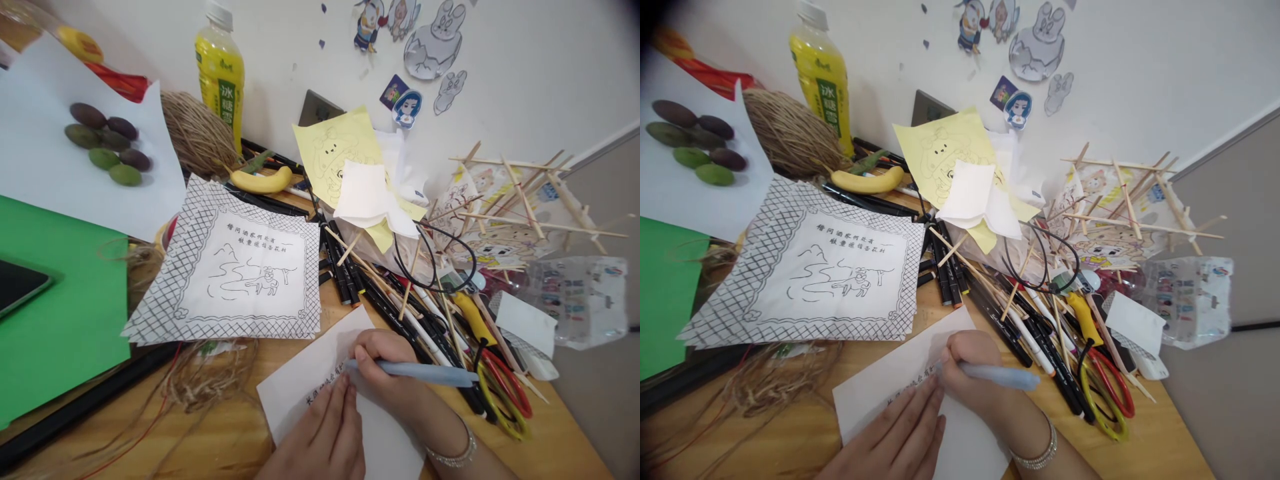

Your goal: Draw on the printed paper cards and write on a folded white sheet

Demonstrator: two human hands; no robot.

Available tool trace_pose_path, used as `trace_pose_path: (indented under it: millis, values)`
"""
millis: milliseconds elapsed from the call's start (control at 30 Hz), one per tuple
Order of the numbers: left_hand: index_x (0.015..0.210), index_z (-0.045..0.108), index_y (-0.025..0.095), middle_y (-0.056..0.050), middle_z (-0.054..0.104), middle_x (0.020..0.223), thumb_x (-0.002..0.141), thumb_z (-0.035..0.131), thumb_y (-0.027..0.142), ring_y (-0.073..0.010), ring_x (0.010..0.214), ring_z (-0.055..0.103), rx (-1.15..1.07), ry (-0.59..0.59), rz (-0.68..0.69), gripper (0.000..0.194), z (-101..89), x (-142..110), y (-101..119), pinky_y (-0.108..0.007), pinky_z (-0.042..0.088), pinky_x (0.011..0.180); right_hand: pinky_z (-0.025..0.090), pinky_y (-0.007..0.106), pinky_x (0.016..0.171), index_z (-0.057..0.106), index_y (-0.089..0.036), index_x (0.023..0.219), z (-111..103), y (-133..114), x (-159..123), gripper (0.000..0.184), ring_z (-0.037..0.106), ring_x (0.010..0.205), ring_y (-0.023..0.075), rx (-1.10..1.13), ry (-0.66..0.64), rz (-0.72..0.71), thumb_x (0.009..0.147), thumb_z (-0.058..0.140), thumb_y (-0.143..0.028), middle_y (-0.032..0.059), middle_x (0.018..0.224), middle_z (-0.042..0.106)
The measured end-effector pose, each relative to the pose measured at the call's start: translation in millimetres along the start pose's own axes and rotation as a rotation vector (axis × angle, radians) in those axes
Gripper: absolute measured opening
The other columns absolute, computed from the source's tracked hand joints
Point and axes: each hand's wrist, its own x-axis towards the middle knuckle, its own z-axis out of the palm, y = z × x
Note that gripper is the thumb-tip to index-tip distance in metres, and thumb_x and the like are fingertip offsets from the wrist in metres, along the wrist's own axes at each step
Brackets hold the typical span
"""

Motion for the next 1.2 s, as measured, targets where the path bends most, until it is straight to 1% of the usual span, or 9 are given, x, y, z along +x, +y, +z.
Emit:
trace_pose_path:
  millis: [100,200,400,633,733,933,1067,1200]
  values:
    - [0.102,0.065,0.014,-0.007,0.069,0.110,0.092,0.047,0.022,-0.0232,0.105,0.060,0.003,-0.009,0.005,0.022,0.2,-0.8,0.1,-0.040,0.030,0.102,0.035,0.023,0.045,0.031,-0.022,0.050,0.4,-1.1,1.1,0.033,0.040,0.045,0.0105,-0.016,0.002,-0.012,0.082,0.039,-0.021,-0.0032,0.047,0.042]
    - [0.103,0.065,0.014,-0.008,0.068,0.110,0.091,0.048,0.024,-0.0236,0.105,0.060,0.000,-0.018,0.004,0.023,0.3,-0.7,0.1,-0.040,0.028,0.102,0.035,0.024,0.044,0.032,-0.022,0.051,-0.6,-1.7,2.1,0.031,0.041,0.045,0.0111,-0.014,-0.012,-0.013,0.081,0.039,-0.021,-0.0028,0.047,0.043]
    - [0.093,0.067,0.013,-0.007,0.071,0.102,0.091,0.047,0.019,-0.0234,0.098,0.062,-0.026,0.047,-0.011,0.021,-1.4,3.0,-1.5,-0.040,0.030,0.098,0.037,0.024,0.047,0.037,-0.021,0.051,-1.1,0.0,0.2,0.030,0.044,0.047,0.0122,-0.008,-0.001,0.012,0.081,0.039,-0.022,-0.0006,0.049,0.048]
    - [0.090,0.067,0.014,-0.006,0.072,0.098,0.091,0.043,0.016,-0.0216,0.094,0.063,-0.031,0.064,-0.025,0.025,-1.8,5.1,-2.6,-0.038,0.031,0.096,0.039,0.025,0.049,0.043,-0.020,0.052,-0.7,1.8,-0.5,0.028,0.046,0.048,0.0128,0.051,0.004,0.005,0.080,0.041,-0.020,-0.0008,0.050,0.049]
    - [0.089,0.067,0.014,-0.005,0.073,0.098,0.091,0.042,0.015,-0.0213,0.095,0.064,-0.024,0.067,-0.031,0.026,-2.2,5.7,-2.9,-0.037,0.033,0.095,0.039,0.024,0.049,0.044,-0.020,0.052,-1.1,3.1,-0.8,0.029,0.045,0.048,0.0123,0.071,0.002,0.013,0.081,0.042,-0.021,-0.0013,0.050,0.049]
    - [0.089,0.067,0.014,-0.005,0.073,0.098,0.091,0.040,0.014,-0.0213,0.095,0.064,-0.031,0.093,-0.041,0.027,-3.4,7.7,-3.2,-0.037,0.034,0.094,0.036,0.023,0.047,0.039,-0.021,0.051,0.6,3.4,-1.3,0.030,0.044,0.046,0.0114,0.068,0.011,-0.001,0.081,0.042,-0.020,-0.0019,0.049,0.046]
    - [0.089,0.066,0.013,-0.006,0.073,0.098,0.092,0.038,0.013,-0.0216,0.095,0.064,-0.031,0.100,-0.037,0.029,-2.1,6.9,-2.5,-0.037,0.034,0.094,0.036,0.024,0.047,0.041,-0.020,0.051,0.5,2.8,-1.1,0.029,0.045,0.047,0.0119,0.057,0.014,-0.001,0.081,0.043,-0.021,-0.0012,0.049,0.049]
    - [0.089,0.065,0.013,-0.006,0.073,0.098,0.091,0.037,0.012,-0.0216,0.095,0.064,-0.021,0.103,-0.042,0.028,0.8,4.2,-1.2,-0.037,0.035,0.094,0.036,0.025,0.047,0.044,-0.020,0.051,-0.3,4.9,-2.3,0.030,0.046,0.047,0.0123,0.102,-0.006,0.028,0.081,0.044,-0.023,-0.0008,0.050,0.050]
